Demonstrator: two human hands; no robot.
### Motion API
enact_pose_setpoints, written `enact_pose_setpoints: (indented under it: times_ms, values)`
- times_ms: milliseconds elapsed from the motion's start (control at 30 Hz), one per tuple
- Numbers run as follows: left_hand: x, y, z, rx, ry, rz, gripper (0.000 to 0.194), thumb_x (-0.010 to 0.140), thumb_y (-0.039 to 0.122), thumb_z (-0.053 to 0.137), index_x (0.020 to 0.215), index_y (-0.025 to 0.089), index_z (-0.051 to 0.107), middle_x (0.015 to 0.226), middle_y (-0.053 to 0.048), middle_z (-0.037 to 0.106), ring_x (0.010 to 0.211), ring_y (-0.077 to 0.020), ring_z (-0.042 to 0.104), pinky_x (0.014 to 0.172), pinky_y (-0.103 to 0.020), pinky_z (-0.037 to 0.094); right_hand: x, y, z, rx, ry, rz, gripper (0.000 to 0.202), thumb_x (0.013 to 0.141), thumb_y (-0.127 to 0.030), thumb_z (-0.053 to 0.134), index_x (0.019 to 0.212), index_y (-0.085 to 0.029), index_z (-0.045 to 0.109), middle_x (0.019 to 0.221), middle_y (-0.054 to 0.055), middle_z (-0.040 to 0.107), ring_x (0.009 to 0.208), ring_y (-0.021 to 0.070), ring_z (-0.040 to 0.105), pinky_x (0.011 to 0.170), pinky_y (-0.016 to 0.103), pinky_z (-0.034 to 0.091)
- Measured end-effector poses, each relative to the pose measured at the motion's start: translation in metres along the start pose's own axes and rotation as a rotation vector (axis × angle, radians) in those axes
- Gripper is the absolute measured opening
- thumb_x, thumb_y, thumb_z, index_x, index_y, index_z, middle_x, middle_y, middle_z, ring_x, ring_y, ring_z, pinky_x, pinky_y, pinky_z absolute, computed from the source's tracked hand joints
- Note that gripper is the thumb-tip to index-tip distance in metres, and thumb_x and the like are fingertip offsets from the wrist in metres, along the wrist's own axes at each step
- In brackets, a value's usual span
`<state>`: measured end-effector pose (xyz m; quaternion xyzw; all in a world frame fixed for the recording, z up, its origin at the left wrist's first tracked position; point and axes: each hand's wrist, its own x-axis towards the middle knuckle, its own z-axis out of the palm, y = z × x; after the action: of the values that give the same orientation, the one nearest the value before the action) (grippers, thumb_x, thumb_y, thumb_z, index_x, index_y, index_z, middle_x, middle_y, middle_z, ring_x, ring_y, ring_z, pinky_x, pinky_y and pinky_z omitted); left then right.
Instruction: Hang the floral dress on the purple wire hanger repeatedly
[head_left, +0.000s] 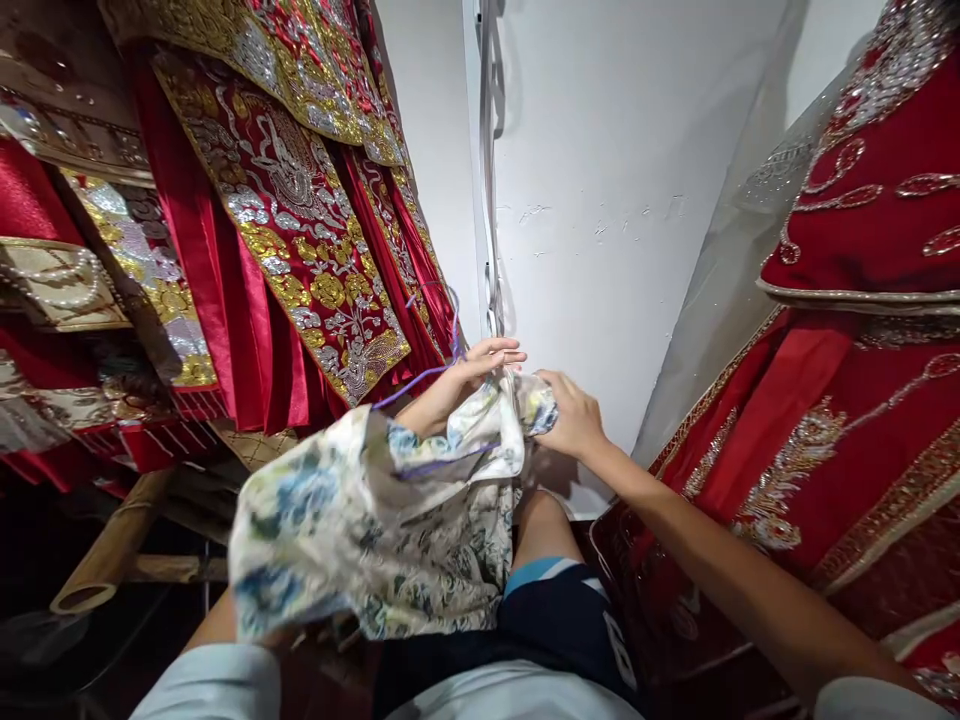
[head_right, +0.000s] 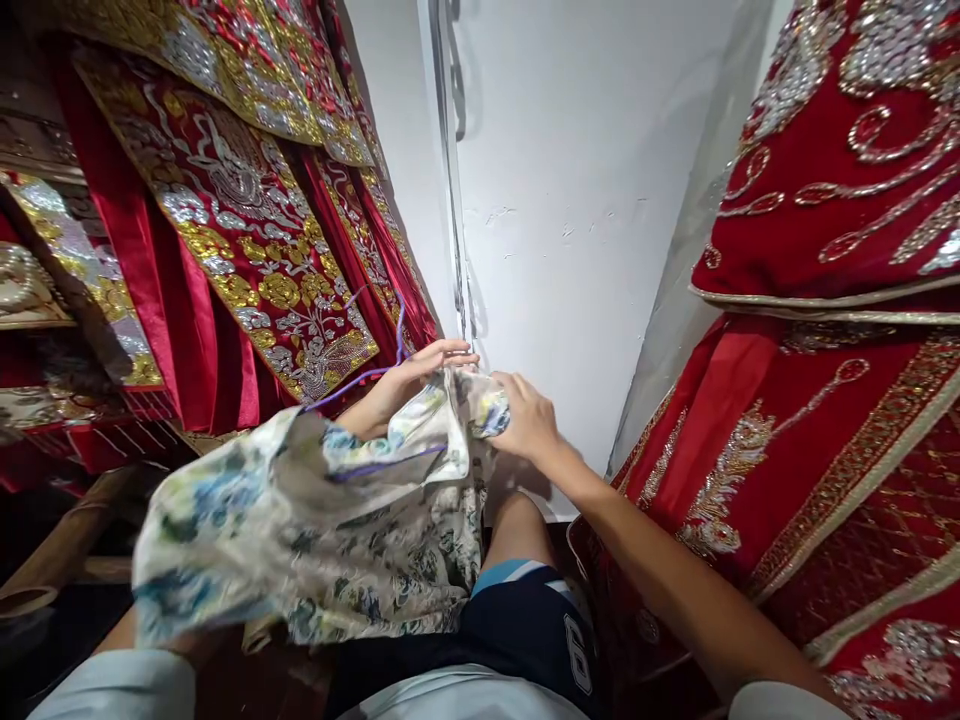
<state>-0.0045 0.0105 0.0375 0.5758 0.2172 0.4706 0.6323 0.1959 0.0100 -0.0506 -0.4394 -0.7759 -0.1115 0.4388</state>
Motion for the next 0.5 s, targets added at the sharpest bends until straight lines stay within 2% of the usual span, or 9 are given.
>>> enact_pose_setpoints:
  times_ms: [67, 133, 267, 333, 400, 500]
  values:
    - [-0.006, -0.001, -0.016, 0.009, 0.091, -0.067, 0.035, 0.077, 0.033, 0.071, 0.109, 0.018, 0.068, 0.112, -0.009, 0.071, 0.108, -0.0262, 0.065, 0.101, -0.041, 0.048, -0.001, 0.016, -0.011, -0.043, 0.059, 0.170, 0.060, 0.065, -0.039, 0.068, 0.121, -0.022, 0.053, 0.106, 0.010, 0.070, 0.091, 0.0327, 0.066, 0.067, 0.035, 0.047]
    - [-0.015, -0.007, -0.033, 0.023, 0.218, -0.088, 0.030, 0.081, 0.040, 0.066, 0.103, 0.020, 0.069, 0.105, -0.009, 0.073, 0.108, -0.0293, 0.065, 0.101, -0.045, 0.048, 0.002, 0.031, -0.023, -0.101, 0.088, 0.349, 0.060, 0.066, -0.042, 0.068, 0.120, -0.024, 0.052, 0.101, 0.009, 0.072, 0.086, 0.0339, 0.067, 0.064, 0.034, 0.044]
    - [-0.038, -0.038, -0.054, 0.006, 0.349, -0.048, 0.047, 0.084, 0.063, 0.053, 0.105, 0.024, 0.069, 0.106, -0.009, 0.074, 0.115, -0.0333, 0.063, 0.104, -0.051, 0.047, 0.023, 0.048, -0.038, -0.179, 0.100, 0.566, 0.052, 0.073, -0.049, 0.065, 0.117, -0.025, 0.053, 0.098, 0.010, 0.073, 0.084, 0.0349, 0.067, 0.064, 0.034, 0.041]
    - [-0.050, -0.062, -0.054, 0.010, 0.372, -0.060, 0.055, 0.081, 0.069, 0.055, 0.109, 0.024, 0.070, 0.115, -0.010, 0.073, 0.122, -0.0343, 0.061, 0.108, -0.051, 0.044, 0.040, 0.046, -0.040, -0.187, 0.093, 0.586, 0.053, 0.074, -0.055, 0.064, 0.115, -0.025, 0.054, 0.099, 0.011, 0.074, 0.086, 0.0356, 0.067, 0.066, 0.035, 0.041]
    - [-0.060, -0.089, -0.048, 0.051, 0.379, -0.083, 0.059, 0.077, 0.068, 0.064, 0.113, 0.022, 0.070, 0.124, -0.011, 0.070, 0.129, -0.0344, 0.056, 0.114, -0.049, 0.038, 0.056, 0.038, -0.039, -0.175, 0.081, 0.547, 0.058, 0.073, -0.060, 0.066, 0.116, -0.024, 0.054, 0.101, 0.012, 0.074, 0.089, 0.0360, 0.066, 0.069, 0.036, 0.043]
    - [-0.072, -0.126, -0.032, 0.147, 0.485, -0.022, 0.060, 0.070, 0.052, 0.079, 0.120, 0.021, 0.068, 0.135, -0.011, 0.064, 0.139, -0.0325, 0.046, 0.119, -0.044, 0.030, 0.068, 0.023, -0.036, -0.146, 0.073, 0.422, 0.063, 0.070, -0.060, 0.069, 0.120, -0.023, 0.054, 0.110, 0.013, 0.071, 0.097, 0.0364, 0.065, 0.075, 0.039, 0.046]
